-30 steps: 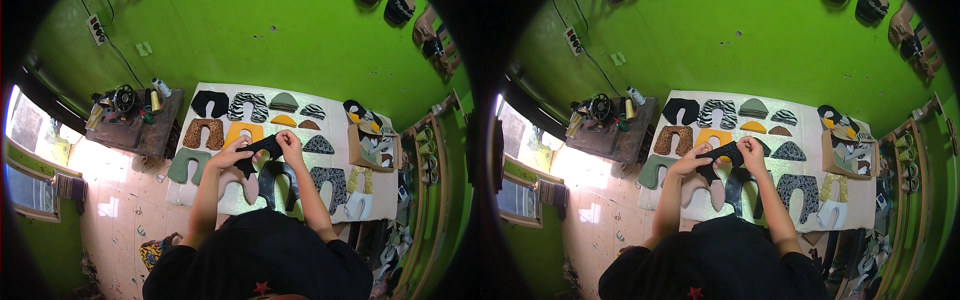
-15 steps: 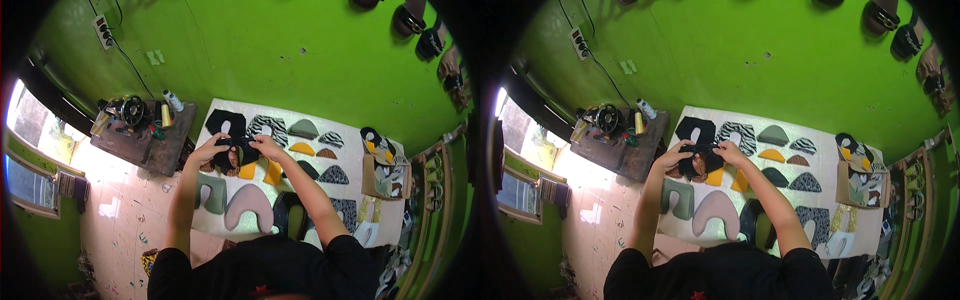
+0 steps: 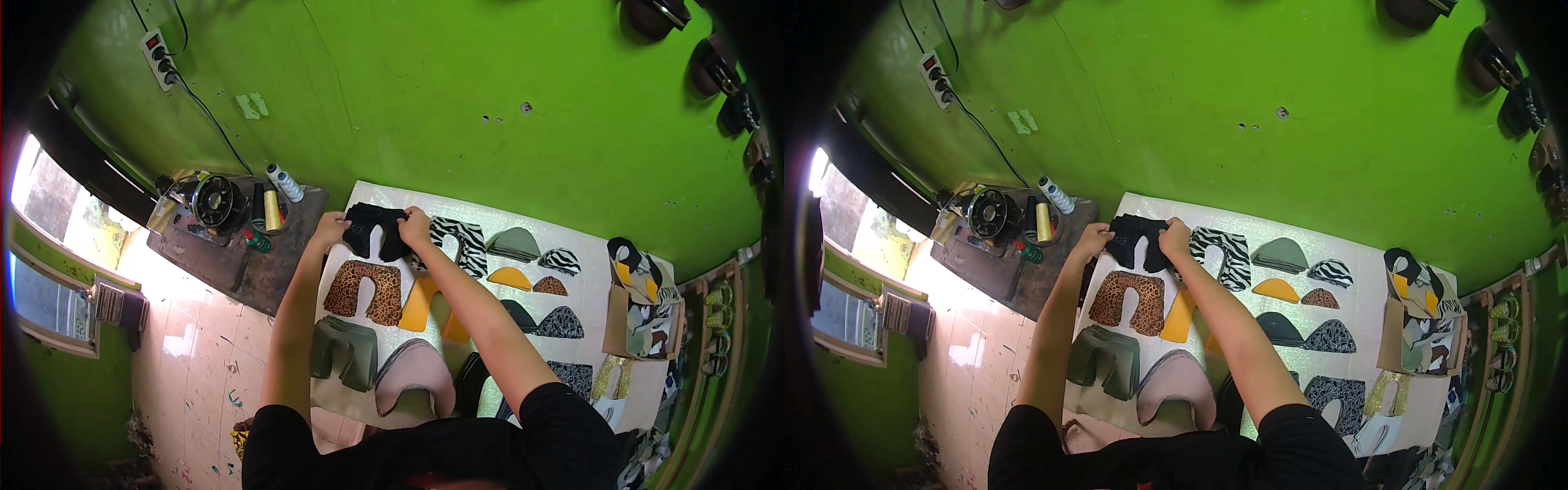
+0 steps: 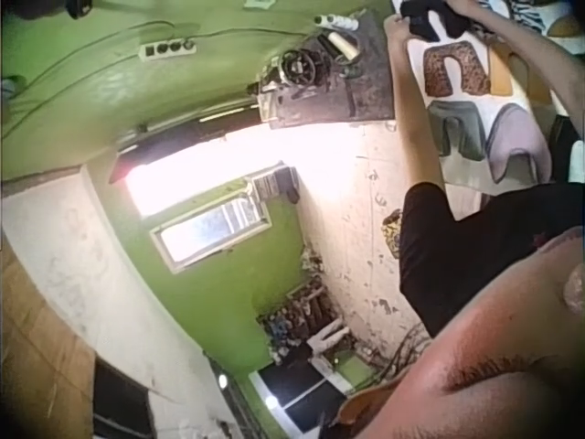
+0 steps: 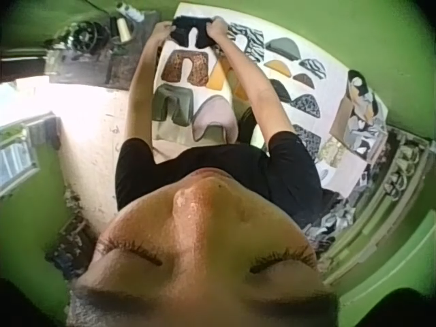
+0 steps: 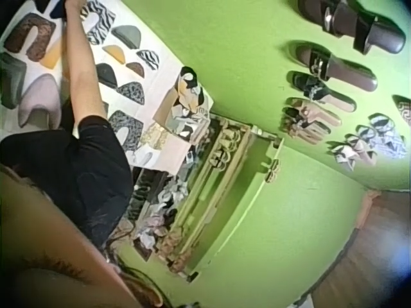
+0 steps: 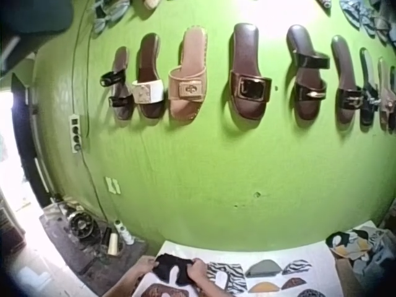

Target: Organizing and laying out various shoe material components on a workbench.

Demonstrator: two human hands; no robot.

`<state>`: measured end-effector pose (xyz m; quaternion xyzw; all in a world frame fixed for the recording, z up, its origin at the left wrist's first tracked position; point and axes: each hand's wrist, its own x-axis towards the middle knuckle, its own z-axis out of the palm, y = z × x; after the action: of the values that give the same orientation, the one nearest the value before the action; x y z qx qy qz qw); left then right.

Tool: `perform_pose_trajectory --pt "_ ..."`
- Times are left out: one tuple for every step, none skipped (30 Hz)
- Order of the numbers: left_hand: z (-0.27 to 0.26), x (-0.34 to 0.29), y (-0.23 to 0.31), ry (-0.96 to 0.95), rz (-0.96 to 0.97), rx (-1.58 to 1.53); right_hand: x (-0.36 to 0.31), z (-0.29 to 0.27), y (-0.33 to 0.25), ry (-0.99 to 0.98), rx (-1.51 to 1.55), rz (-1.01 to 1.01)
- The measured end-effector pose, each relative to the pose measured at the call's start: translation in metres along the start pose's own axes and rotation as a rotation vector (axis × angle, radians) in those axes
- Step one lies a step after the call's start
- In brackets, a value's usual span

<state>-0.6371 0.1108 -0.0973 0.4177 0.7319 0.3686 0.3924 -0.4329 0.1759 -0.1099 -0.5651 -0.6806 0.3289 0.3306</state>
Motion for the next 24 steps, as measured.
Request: perform_pose_trajectory --pt "0.004 0.003 -0.002 -0.001 -0.003 0.0 0.003 0.001 0.0 0.04 0.03 -0.003" --pt "0.009 0.007 -0.004 0.129 0.126 0.112 0.006 0.002 0.0 0.08 0.06 -0.006" --pt "0.017 0.006 0.001 0.254 0.255 0.222 0.009 0.002 0.003 0.08 0.057 -0.002" --pt "0.023 0.006 0.005 0.249 0.253 0.22 0.012 0.001 0.006 0.076 0.019 0.016" --pt "0.028 0.005 0.01 0.286 0.257 0.198 0.014 0.001 0.009 0.072 -0.019 0.035" --pt "0.029 0.003 0.014 0.329 0.257 0.179 0.013 0.002 0.008 0.069 -0.018 0.036" --pt "0.032 0.003 0.016 0.328 0.256 0.179 0.012 0.002 0.007 0.062 -0.031 0.043" --pt "0.034 0.002 0.019 0.346 0.274 0.171 0.012 0.002 0.007 0.055 -0.045 0.05" --pt "0.033 0.002 0.017 0.367 0.291 0.165 0.01 0.003 0.005 0.052 -0.043 0.05" --pt "0.033 0.001 0.016 0.368 0.289 0.167 0.009 0.003 0.003 0.056 -0.054 0.049" --pt "0.032 0.001 0.014 0.359 0.319 0.188 0.008 0.003 0.001 0.061 -0.065 0.048" --pt "0.031 0.003 0.011 0.35 0.351 0.209 0.006 0.003 -0.001 0.061 -0.064 0.048" --pt "0.028 0.003 0.007 0.351 0.351 0.211 0.005 0.004 -0.004 0.032 -0.061 0.055" --pt "0.023 0.003 0.003 0.344 0.373 0.278 0.003 0.004 -0.007 0.003 -0.059 0.06" --pt "0.026 0.003 0.004 0.328 0.4 0.339 0.005 0.004 -0.002 0.01 -0.063 0.063" --pt "0.029 0.004 0.006 0.323 0.405 0.336 0.008 0.003 0.002 0.022 -0.059 0.05" --pt "0.031 0.005 0.009 0.323 0.412 0.332 0.01 0.003 0.006 0.034 -0.054 0.036" --pt "0.032 0.004 0.009 0.329 0.412 0.33 0.01 0.003 0.008 0.033 -0.056 0.035" --pt "0.033 0.003 0.01 0.33 0.412 0.329 0.009 0.003 0.01 0.072 -0.041 -0.019" --pt "0.034 0.003 0.01 0.311 0.399 0.342 0.008 0.003 0.012 0.111 -0.027 -0.073" --pt "0.033 0.002 0.008 0.296 0.384 0.357 0.005 0.004 0.011 0.109 -0.024 -0.077" --pt "0.033 0.002 0.006 0.3 0.384 0.358 0.003 0.004 0.009 0.112 -0.015 -0.056" --pt "0.033 0.002 0.005 0.314 0.408 0.387 0.001 0.005 0.008 0.117 -0.006 -0.034" --pt "0.033 0.002 0.003 0.324 0.434 0.416 -0.002 0.005 0.006 0.12 -0.004 -0.035"
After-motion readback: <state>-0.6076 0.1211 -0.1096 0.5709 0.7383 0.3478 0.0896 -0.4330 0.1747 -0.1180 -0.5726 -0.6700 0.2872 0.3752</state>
